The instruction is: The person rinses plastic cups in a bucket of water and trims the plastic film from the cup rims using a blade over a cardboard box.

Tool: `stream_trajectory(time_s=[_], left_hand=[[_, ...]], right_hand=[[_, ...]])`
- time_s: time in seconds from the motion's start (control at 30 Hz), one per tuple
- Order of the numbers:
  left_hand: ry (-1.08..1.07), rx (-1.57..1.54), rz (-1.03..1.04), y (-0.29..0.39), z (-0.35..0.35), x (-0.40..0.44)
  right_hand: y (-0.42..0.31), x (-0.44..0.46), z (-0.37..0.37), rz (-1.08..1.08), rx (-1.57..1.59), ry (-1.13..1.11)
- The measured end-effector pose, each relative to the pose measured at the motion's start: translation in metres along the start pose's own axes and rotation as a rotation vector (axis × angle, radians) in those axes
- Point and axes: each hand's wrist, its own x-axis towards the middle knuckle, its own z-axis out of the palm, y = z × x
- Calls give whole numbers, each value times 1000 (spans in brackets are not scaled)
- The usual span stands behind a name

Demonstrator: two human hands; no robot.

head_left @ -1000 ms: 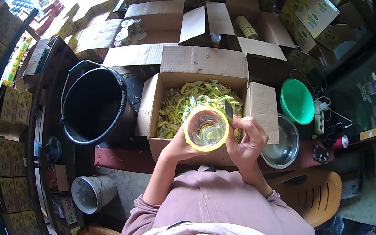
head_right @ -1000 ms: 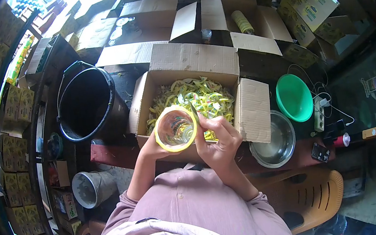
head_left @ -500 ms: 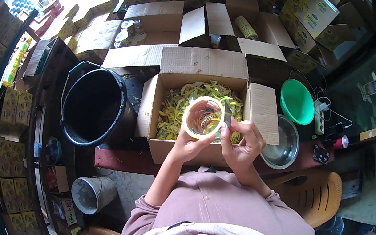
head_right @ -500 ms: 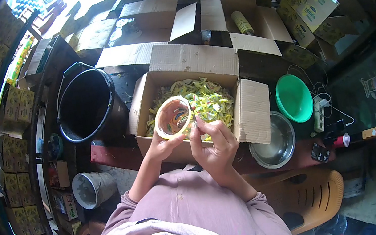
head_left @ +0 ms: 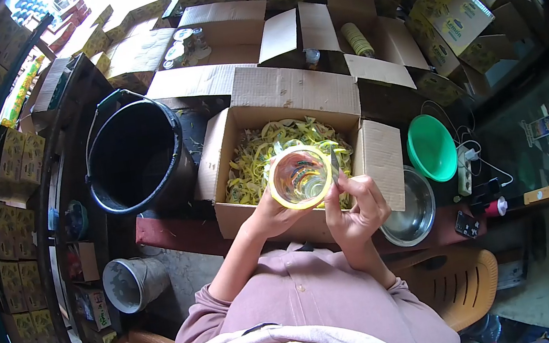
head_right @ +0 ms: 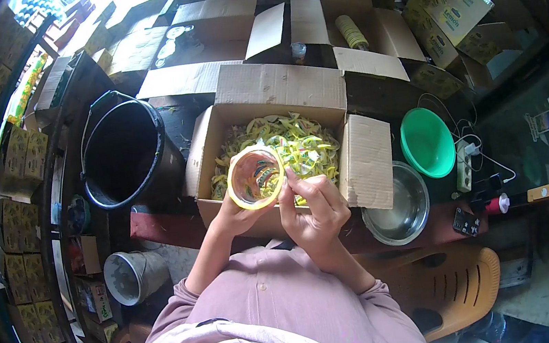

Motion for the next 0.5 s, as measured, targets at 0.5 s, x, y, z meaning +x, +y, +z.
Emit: stream_trajectory(time_s=[0.5], left_hand=[[-69, 122, 0, 1, -12, 2]], right_hand=[[5, 9, -1, -50, -1, -24]])
